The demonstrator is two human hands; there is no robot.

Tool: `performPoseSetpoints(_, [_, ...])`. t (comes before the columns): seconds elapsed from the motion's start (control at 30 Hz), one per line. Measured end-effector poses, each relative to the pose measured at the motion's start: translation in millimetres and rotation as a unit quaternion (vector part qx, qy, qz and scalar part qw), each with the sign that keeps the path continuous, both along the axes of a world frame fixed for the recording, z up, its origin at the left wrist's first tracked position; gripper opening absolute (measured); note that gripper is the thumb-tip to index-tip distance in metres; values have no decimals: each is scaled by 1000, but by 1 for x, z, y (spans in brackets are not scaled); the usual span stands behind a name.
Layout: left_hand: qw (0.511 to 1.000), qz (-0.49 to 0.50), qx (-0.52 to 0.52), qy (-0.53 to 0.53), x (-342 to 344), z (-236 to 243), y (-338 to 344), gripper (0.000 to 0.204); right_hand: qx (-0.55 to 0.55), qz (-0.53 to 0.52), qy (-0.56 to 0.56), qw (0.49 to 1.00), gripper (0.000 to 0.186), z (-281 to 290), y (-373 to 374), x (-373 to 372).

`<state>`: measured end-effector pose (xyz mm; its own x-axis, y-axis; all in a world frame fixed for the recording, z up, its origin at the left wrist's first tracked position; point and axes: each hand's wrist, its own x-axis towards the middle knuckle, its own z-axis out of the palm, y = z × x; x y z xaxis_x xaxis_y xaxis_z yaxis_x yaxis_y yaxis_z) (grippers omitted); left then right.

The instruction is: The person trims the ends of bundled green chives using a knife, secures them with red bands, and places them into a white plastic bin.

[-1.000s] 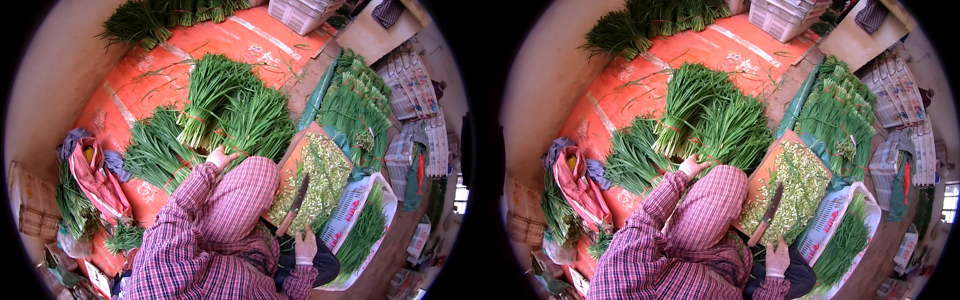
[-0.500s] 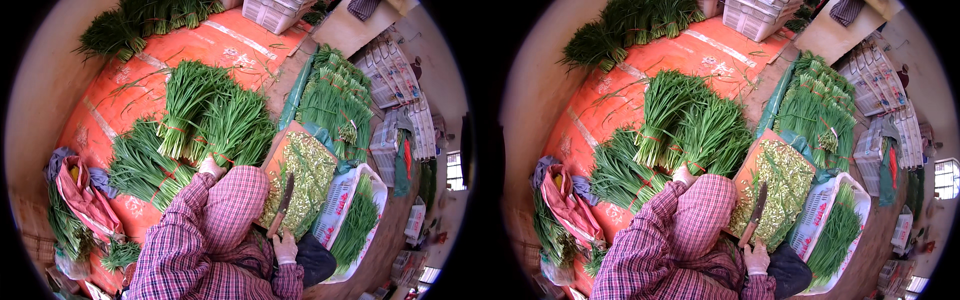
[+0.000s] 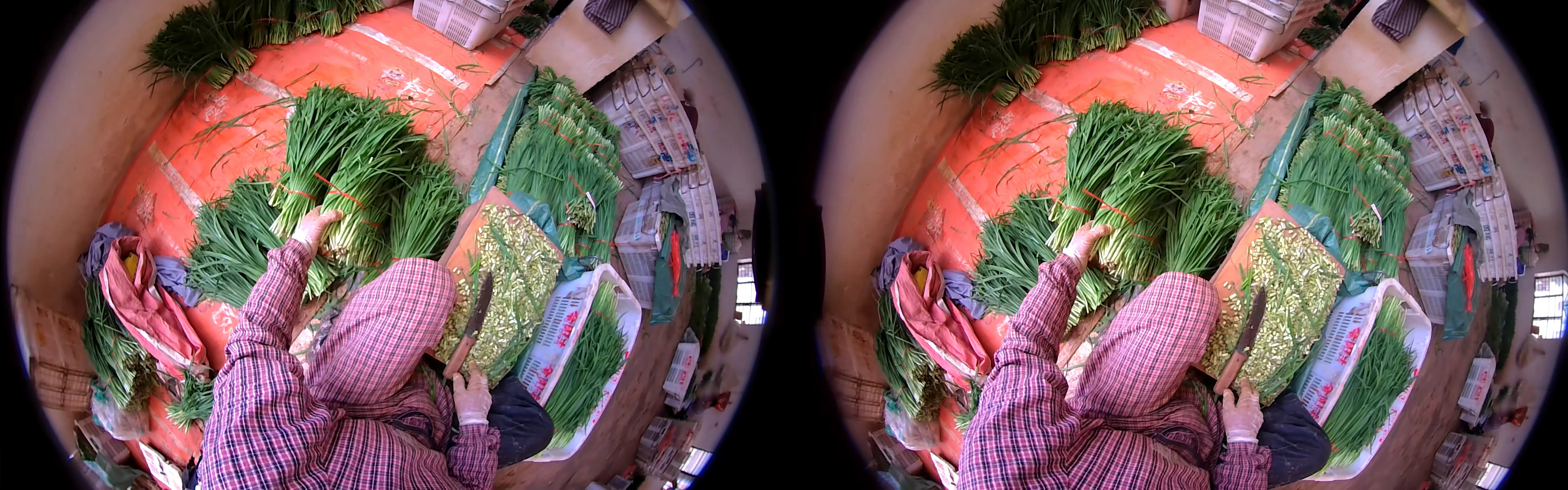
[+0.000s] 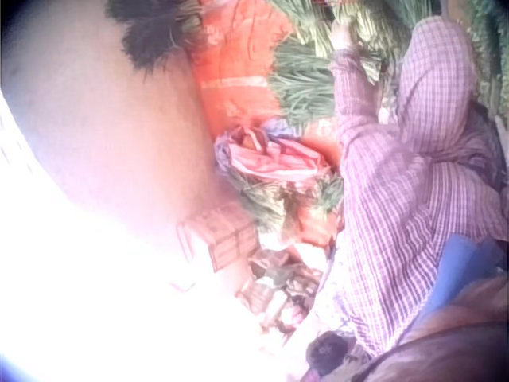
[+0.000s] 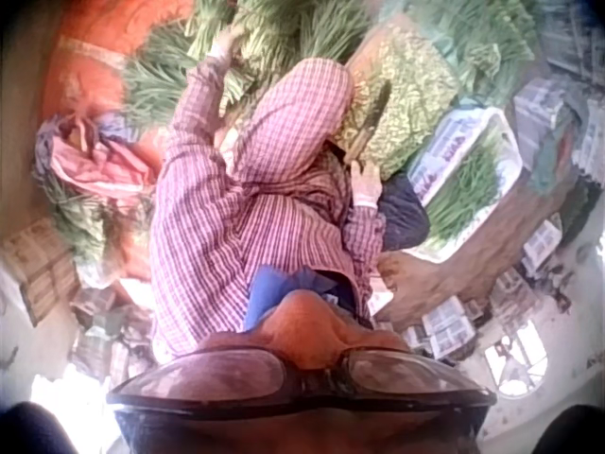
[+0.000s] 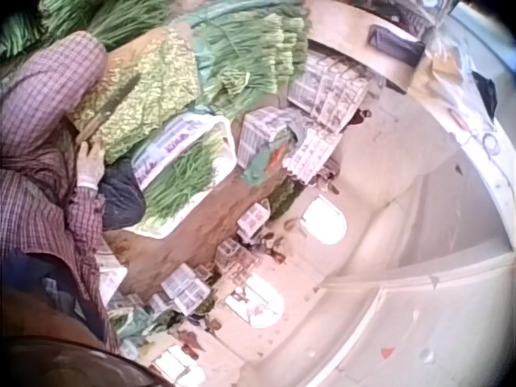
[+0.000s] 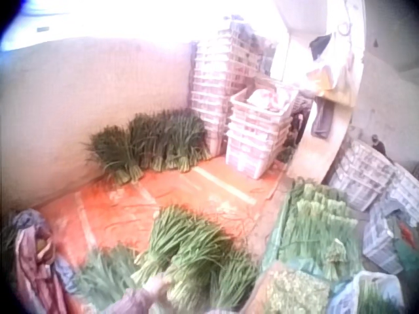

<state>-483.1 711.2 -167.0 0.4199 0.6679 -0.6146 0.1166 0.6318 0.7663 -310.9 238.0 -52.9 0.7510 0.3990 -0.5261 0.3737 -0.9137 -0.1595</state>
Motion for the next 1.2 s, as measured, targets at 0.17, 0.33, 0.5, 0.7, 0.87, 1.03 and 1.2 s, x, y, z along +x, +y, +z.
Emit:
performPoseSetpoints(0.17, [998,15,54,-38,-21,12,-2,110,17,8,-6,1000,62,-5,1,3])
performPoseSetpoints(0.33, [1000,1,0,-2,-29,-7,-17,114,15,-10,-7,1000,60,-7,5,6])
performPoseSetpoints(0.5, [990,34,-124,-66,-28,-61,-46,38,-21,22,-10,999,62,-2,13,6])
performPoseSetpoints(0.7, [982,59,-177,-20,14,5,-63,62,-27,6,-8,1000,62,-1,9,7])
performPoseSetpoints(0.87, [993,100,29,-59,-23,-23,-24,41,1,8,13,1000,62,3,16,7])
performPoseSetpoints(1.03, [983,75,98,-139,-31,55,-7,59,-13,-6,9,1000,63,-1,11,6])
performPoseSetpoints(1.2, [973,53,146,-169,-43,59,-5,54,2,3,14,1000,64,-8,7,7])
